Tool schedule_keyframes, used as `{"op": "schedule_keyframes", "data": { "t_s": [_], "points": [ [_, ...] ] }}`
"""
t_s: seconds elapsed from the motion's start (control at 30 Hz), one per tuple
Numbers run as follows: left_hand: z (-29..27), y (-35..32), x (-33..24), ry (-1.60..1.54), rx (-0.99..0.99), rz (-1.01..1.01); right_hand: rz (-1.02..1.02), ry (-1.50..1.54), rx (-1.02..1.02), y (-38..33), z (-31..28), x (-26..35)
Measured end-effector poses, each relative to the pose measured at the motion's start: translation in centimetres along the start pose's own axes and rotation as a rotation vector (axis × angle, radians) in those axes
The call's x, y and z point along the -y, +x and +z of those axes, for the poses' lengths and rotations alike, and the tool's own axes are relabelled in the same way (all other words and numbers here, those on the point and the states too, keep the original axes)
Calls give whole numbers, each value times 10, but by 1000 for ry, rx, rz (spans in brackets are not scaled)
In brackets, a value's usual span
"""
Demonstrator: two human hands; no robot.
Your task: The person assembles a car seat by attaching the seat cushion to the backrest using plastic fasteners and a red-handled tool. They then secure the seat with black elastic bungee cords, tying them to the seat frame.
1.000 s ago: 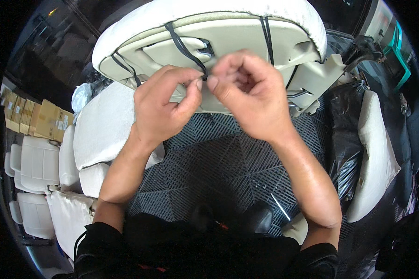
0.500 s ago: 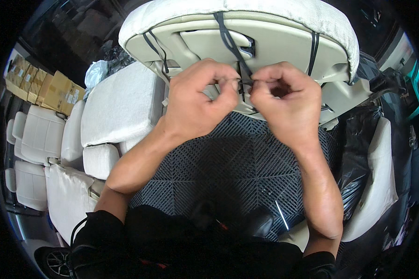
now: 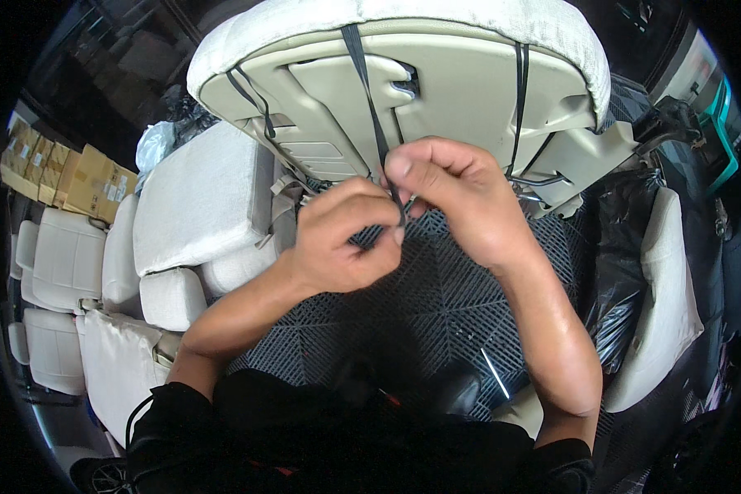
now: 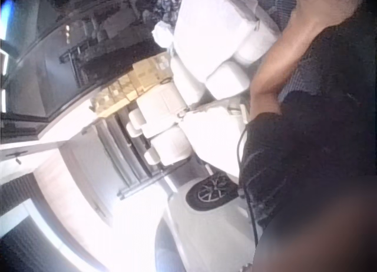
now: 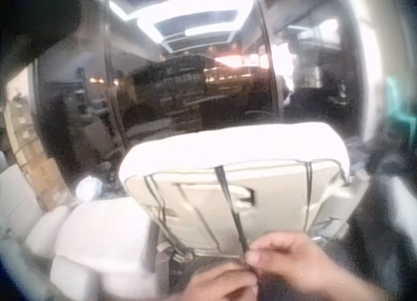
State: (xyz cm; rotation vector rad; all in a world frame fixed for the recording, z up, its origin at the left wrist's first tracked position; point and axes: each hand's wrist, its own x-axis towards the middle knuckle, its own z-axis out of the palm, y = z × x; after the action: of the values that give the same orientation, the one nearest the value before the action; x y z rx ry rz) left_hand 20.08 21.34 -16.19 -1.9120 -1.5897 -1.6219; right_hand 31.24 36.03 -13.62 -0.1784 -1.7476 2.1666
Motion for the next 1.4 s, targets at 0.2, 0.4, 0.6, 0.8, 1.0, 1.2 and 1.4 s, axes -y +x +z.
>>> {"op": "schedule_keyframes", "data": {
  "t_s": [0.2,0.4,0.6,0.8,1.0,1.2,1.4],
  "points": [
    [1,-23,4,-788,-3,-484,-24,-107,-30,-1,-4,-14],
    [-29,-1,34,-403,-280,-452,10,-382,15,-24,4,-50],
    [-55,75,31,570,16,189,-121,-727,250,-34,-9,-61],
    [-65,161,57,890,229,317,22,-751,47,-21,-62,-109],
    [-105,192,108,670,341,-161,28,-803,-657,-34,-158,-154],
    [-126,184,99,916,-106,39,-222,-797,-865,-15,-136,-134],
    [12,82,30,491,355,230,-497,-875,-905,-5,-153,-143]
  ]
}}
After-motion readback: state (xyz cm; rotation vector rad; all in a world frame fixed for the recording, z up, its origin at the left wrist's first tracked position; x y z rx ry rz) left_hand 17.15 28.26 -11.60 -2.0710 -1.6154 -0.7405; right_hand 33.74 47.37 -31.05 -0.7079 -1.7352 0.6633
